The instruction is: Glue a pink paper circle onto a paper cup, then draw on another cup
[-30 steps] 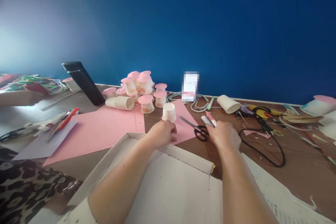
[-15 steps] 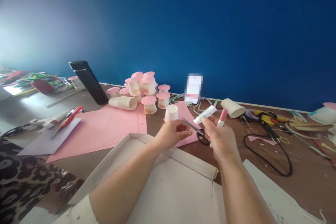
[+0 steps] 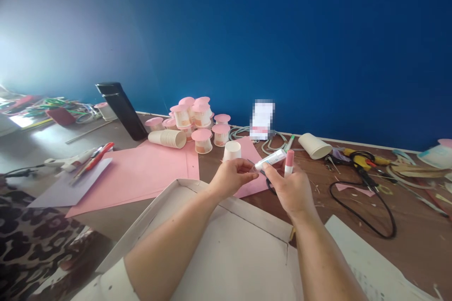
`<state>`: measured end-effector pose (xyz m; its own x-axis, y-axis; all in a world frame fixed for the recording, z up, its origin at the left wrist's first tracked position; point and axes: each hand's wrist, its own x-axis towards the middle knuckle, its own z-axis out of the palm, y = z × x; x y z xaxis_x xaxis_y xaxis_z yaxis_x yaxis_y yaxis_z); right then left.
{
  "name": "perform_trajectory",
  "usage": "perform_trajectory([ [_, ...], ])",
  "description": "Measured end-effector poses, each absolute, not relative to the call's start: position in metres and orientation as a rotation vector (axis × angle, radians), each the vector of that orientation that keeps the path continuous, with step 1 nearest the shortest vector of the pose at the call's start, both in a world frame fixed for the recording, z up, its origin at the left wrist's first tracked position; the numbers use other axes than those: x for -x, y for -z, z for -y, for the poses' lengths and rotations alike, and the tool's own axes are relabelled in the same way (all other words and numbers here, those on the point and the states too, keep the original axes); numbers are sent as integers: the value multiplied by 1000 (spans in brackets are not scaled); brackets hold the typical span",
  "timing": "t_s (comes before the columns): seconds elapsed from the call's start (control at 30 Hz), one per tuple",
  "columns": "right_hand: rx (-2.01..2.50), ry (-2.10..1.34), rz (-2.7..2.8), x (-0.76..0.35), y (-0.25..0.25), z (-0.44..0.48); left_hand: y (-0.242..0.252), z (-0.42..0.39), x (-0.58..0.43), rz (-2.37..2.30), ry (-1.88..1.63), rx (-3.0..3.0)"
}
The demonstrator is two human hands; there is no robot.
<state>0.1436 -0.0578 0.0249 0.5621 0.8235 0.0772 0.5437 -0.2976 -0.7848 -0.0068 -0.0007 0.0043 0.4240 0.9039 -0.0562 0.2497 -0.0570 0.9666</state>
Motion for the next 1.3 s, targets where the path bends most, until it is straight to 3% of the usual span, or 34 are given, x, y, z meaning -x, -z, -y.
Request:
perform_trajectory([
  [0.6,1940,-328,1175,-141,-20,56,-11,4,8,-1091,-767,-1641],
  [1.3,1958,-479,1211,-141,-20,59,-10,8,7,-1143,-770,-1800],
])
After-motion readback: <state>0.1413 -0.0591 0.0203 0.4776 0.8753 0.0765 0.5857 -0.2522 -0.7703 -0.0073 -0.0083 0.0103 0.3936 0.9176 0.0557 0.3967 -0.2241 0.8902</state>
